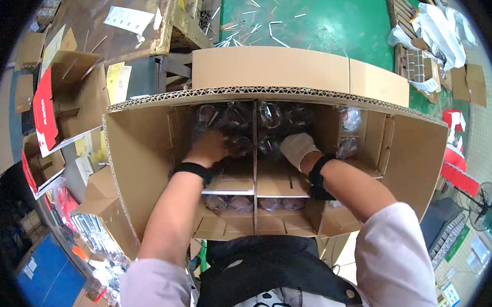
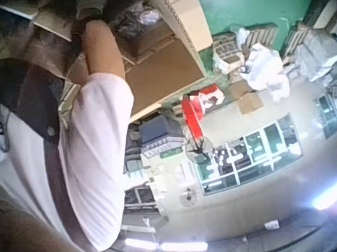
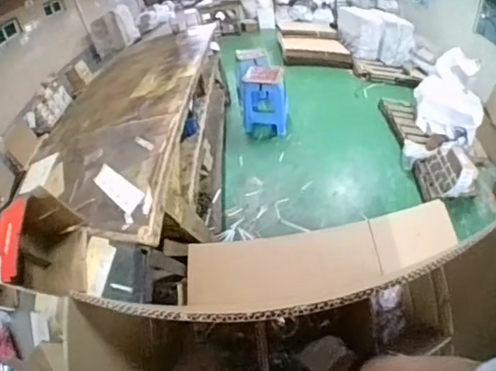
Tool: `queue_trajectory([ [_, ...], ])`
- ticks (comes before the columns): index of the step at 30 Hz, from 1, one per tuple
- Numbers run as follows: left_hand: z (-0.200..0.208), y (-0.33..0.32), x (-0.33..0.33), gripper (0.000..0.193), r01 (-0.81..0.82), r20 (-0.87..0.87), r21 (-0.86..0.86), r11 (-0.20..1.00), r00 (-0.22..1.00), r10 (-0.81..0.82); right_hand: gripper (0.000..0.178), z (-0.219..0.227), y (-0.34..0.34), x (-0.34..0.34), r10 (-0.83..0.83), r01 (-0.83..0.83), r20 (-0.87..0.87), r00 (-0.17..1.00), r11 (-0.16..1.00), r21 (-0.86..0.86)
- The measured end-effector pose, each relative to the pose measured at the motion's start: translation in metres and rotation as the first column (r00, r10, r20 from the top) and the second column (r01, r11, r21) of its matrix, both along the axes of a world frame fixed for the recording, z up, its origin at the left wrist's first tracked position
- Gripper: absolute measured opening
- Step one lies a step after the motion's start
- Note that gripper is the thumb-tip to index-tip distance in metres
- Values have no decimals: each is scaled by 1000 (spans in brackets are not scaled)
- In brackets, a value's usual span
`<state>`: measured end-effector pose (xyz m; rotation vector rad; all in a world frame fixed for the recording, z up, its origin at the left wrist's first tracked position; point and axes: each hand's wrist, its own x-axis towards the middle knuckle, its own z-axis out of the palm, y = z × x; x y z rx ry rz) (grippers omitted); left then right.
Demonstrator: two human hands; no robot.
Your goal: The person assembles a cardboard box and packs it with small, individually wrapped items. They pick up the items from a table and place them into the compartments of the box, repeating the process until the box is filled.
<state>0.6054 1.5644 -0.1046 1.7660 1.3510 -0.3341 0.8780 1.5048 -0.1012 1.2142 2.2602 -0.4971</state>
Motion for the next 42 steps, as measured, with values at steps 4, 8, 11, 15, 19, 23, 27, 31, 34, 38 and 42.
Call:
queue_trajectory([
  [4, 44, 17, 1, 39, -289, -133, -320, 903, 957, 259, 18, -24, 4, 9, -95, 95, 16, 995, 995, -43],
  [8, -40, -14, -45, 37, 113, -192, -136, 984, 972, -139, 23, 29, 32, 0, -379, 361, -29, 925, 898, -252],
  [11, -68, -28, -59, 35, -12, -279, -78, 997, 960, -10, 33, 108, 30, -1, -678, 578, -433, 594, 734, -356],
  [15, -30, -20, -16, 35, 62, -488, -129, 990, 865, -118, 28, 157, -9, 32, -729, 711, -641, 240, 581, -396],
  [19, -22, -10, -4, 35, -11, -349, -300, 954, 932, -100, 20, 154, -62, 62, -821, 733, -561, -108, 315, -603],
  [23, -40, -24, -20, 35, 13, -438, -76, 997, 898, -45, 14, 168, -86, 69, -856, 653, -424, -297, 142, -744],
  [27, -52, -42, -25, 35, 1, -401, 63, 998, 916, 24, 11, 180, -92, 59, -841, 692, -526, -128, 304, -655],
  [31, 96, -26, 53, 27, 173, -314, 73, 982, 939, -142, 10, 236, -72, 14, -791, 634, -590, -160, 376, -676],
  [34, 243, -92, 53, 22, 54, 402, 380, 923, 890, -217, 6, 288, -60, -17, -754, 378, -592, -286, 479, -792],
  [38, 370, -183, -59, 31, 23, 773, 140, 990, 623, -124, 32, 358, -58, -113, -611, 105, -678, -409, 706, -700],
  [42, 350, -256, -200, 22, -904, 514, 13, 428, 373, 773, 15, 377, -27, -260, -120, -317, -969, 217, 930, -186],
])
